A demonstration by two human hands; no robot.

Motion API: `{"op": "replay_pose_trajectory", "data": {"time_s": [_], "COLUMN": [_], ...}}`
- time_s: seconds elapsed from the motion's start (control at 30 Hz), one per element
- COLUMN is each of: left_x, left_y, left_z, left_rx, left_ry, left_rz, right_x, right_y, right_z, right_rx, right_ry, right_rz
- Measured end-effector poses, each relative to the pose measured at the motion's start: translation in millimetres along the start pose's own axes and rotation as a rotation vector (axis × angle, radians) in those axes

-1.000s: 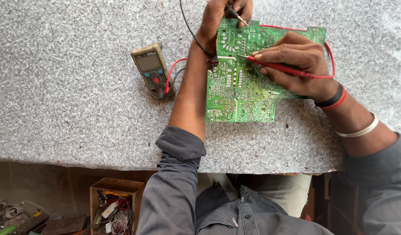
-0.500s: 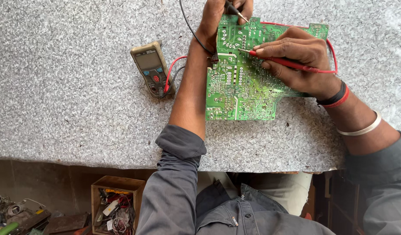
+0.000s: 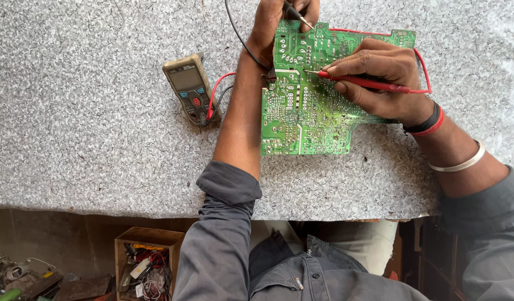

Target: The person holds a green printed circuit board on a stone workbench and probes its solder points with the red and black leads of a multimeter, repositioning the board and moving the probes to different points to test the board.

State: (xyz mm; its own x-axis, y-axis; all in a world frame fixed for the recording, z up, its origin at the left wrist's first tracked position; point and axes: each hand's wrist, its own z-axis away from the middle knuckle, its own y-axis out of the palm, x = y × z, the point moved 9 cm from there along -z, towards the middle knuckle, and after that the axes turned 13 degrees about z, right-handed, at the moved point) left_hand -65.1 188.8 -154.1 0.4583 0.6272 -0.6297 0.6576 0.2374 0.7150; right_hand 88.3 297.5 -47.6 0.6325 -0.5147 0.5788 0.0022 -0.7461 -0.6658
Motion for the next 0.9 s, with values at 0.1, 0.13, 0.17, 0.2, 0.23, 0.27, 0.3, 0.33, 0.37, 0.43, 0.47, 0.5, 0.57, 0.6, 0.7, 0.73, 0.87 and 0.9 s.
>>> {"op": "replay_pose_trajectory", "data": {"time_s": [0.1,0.13,0.17,0.2,0.23,0.27,0.3,0.33,0.37,0.43,0.47,0.5,0.57,0.6,0.7,0.73,0.87,0.9], "left_x": [2.7,2.7,0.2,-0.3,-4.9,-3.9,-3.9,-2.2,1.2,5.4,8.1,9.7,10.8,10.8,6.4,7.8,9.3,8.0], "left_y": [-0.4,0.5,1.4,1.5,1.2,1.2,1.4,-0.9,-3.4,-5.1,-5.2,-5.0,-9.0,-11.2,-11.7,-11.2,-10.1,-10.7], "left_z": [-0.7,-2.2,-0.8,-1.8,1.1,-0.4,-1.2,-2.5,-4.4,-5.1,-7.4,-8.9,-8.5,-7.7,-4.8,-6.0,-6.3,-4.8], "left_rx": [-0.002,0.014,0.025,0.036,0.038,0.046,0.054,0.034,0.014,-0.005,0.002,0.011,-0.016,-0.031,-0.024,-0.022,-0.015,-0.017], "left_ry": [0.012,0.019,0.028,0.037,0.045,0.044,0.045,0.032,0.020,0.010,0.010,0.010,0.001,-0.001,0.014,0.017,0.023,0.025], "left_rz": [-0.047,-0.060,-0.074,-0.088,-0.091,-0.090,-0.088,-0.075,-0.062,-0.048,-0.047,-0.047,-0.035,-0.030,-0.044,-0.053,-0.073,-0.074], "right_x": [-5.0,-8.7,-10.8,-14.5,-16.0,-20.6,-23.8,-25.4,-27.7,-29.9,-31.6,-32.9,-37.3,-39.7,-37.6,-38.8,-41.7,-41.8], "right_y": [-1.9,-3.0,-2.3,-2.8,1.1,0.9,0.6,-0.1,-1.1,-1.7,-3.4,-4.9,-3.4,-1.9,-0.4,-1.6,-4.0,-3.4], "right_z": [5.1,5.2,3.3,3.8,2.2,4.4,5.7,6.8,8.6,11.8,13.0,13.5,14.2,14.7,12.8,13.6,15.4,14.4], "right_rx": [-0.040,-0.052,-0.061,-0.070,-0.050,-0.035,-0.020,-0.017,-0.015,-0.008,-0.009,-0.010,0.006,0.016,0.007,0.005,-0.016,-0.022], "right_ry": [-0.008,-0.008,-0.011,-0.012,0.002,0.024,0.045,0.045,0.045,0.048,0.052,0.056,0.088,0.103,0.066,0.074,0.071,0.059], "right_rz": [0.001,-0.025,-0.055,-0.084,-0.093,-0.098,-0.103,-0.100,-0.096,-0.117,-0.138,-0.157,-0.143,-0.137,-0.147,-0.150,-0.140,-0.134]}}
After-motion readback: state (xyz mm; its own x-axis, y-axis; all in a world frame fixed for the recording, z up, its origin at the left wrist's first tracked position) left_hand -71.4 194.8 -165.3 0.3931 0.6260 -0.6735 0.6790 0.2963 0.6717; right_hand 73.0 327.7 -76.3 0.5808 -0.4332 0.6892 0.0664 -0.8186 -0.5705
